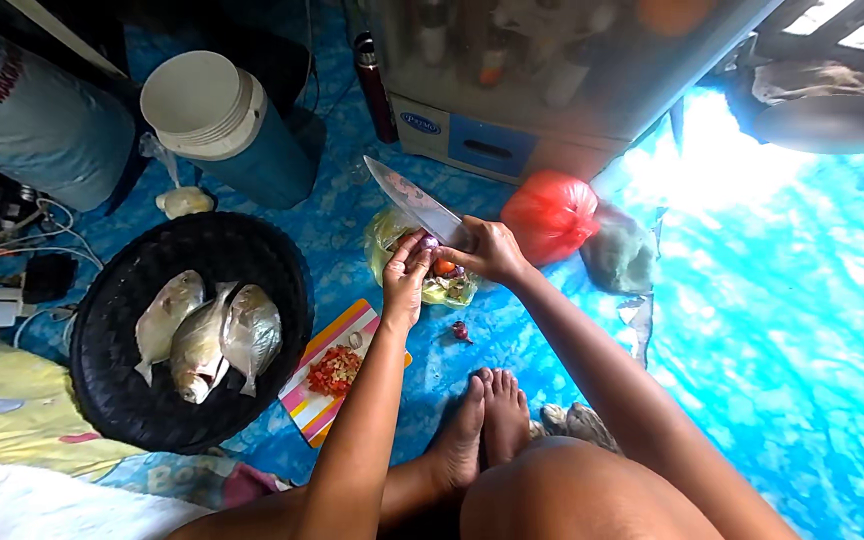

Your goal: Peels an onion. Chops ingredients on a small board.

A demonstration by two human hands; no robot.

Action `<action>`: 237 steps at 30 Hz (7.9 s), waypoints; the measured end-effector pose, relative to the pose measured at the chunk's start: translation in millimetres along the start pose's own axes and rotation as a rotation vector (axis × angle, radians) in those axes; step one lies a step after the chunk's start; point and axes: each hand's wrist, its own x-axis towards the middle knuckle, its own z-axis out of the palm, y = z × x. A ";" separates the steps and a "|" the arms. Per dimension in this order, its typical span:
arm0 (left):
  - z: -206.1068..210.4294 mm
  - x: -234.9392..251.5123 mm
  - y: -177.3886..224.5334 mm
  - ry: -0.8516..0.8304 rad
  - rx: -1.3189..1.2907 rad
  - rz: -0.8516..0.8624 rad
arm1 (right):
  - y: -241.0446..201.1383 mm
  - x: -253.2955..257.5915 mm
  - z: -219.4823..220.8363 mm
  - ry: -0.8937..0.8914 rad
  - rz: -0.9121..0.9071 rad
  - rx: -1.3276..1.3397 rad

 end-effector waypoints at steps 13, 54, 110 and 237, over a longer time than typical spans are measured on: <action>6.0 -3.8 -10.3 0.014 0.274 0.259 | -2.1 -4.7 12.5 0.029 0.142 0.130; -18.1 5.6 -4.0 0.048 0.621 0.226 | -3.9 3.2 -2.2 -0.021 0.243 0.077; -115.8 -35.9 24.9 0.088 0.553 0.160 | -29.7 -51.0 6.3 -0.287 0.293 0.267; -98.2 -92.4 -50.6 0.324 1.080 -0.206 | -102.8 -103.5 22.9 -1.106 0.365 -0.492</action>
